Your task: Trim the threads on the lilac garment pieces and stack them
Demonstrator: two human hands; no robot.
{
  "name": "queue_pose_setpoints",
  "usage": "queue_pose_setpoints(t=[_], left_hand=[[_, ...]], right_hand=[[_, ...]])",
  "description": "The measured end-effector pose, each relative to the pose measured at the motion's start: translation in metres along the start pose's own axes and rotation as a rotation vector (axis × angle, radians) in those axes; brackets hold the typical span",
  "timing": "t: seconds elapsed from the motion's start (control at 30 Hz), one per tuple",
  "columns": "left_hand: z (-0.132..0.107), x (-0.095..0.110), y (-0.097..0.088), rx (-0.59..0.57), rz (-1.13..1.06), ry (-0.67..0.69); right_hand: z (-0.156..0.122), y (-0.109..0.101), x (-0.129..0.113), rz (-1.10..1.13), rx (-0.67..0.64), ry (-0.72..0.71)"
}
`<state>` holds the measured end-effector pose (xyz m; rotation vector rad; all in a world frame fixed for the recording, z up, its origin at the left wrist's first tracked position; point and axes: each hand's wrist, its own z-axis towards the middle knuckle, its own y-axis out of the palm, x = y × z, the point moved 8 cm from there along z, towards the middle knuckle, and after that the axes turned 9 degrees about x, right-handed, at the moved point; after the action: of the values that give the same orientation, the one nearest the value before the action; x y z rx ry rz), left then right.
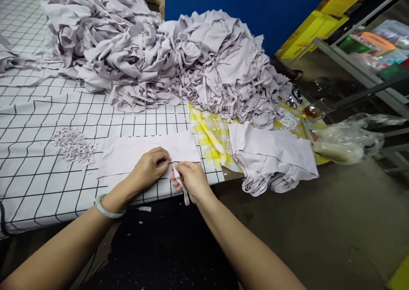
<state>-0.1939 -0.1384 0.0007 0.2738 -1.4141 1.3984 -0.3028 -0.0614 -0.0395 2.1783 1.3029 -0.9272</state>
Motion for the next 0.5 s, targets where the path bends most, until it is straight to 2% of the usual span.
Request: queue_pose_setpoints(t=[0.5], left_hand=[[0.0023, 0.0007, 0.0014, -0.033, -0.011, -0.02]], right_hand=[[0.01, 0.0003, -0.007, -0.066, 0.04, -0.049]])
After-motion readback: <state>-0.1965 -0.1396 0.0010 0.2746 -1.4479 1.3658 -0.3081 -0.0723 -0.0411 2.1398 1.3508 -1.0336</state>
